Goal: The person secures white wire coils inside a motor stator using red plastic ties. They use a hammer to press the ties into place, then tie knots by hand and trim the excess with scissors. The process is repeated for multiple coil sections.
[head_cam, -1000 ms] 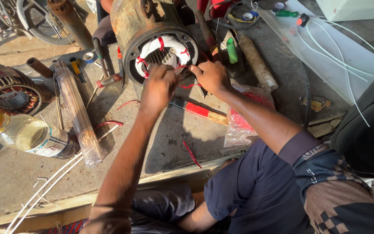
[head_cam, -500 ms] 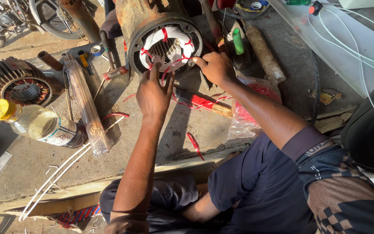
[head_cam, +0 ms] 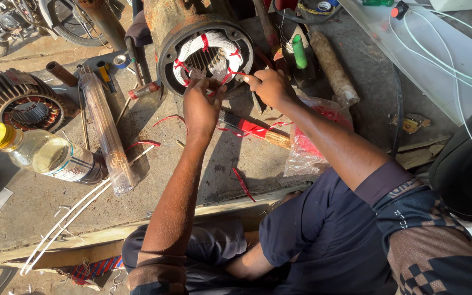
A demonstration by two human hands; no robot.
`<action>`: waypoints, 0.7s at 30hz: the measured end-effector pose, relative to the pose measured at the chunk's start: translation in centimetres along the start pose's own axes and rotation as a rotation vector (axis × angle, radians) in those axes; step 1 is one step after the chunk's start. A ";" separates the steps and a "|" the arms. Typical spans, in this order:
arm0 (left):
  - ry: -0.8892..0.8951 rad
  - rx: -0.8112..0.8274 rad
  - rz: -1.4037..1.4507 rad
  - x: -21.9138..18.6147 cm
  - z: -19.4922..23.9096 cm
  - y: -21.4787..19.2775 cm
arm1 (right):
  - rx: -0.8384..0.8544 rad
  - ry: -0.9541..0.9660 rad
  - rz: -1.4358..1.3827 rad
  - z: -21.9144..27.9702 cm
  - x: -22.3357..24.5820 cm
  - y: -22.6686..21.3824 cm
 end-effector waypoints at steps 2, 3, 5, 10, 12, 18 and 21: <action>-0.130 0.084 0.062 1.3 0.6 1.4 | 0.015 0.036 -0.022 0.4 -0.7 0.0; -0.199 0.125 0.093 2.0 1.2 2.2 | 0.064 0.089 -0.055 0.7 -1.4 0.3; -0.263 0.102 0.131 2.7 1.7 2.6 | 0.108 0.087 -0.074 1.1 -1.6 0.4; 0.134 -0.027 0.200 -0.5 1.4 5.2 | -0.044 -0.283 0.191 3.9 2.2 -1.8; 0.260 -0.097 0.174 -0.8 1.5 5.9 | -0.187 -0.460 0.366 5.8 5.4 -2.7; 0.044 0.125 0.718 4.5 2.1 9.5 | -0.212 -0.530 0.240 6.9 9.8 -6.3; 0.073 0.121 0.620 5.6 2.3 9.7 | -0.160 -0.469 0.021 5.0 10.4 -7.5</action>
Point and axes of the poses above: each hand's wrist, its own z-axis away from the middle knuckle, its own y-axis out of the palm, x = y × z, the point moved 10 cm from there along -z, towards the middle knuckle, and after that the axes turned 7 degrees about z, right-handed, at the moved point
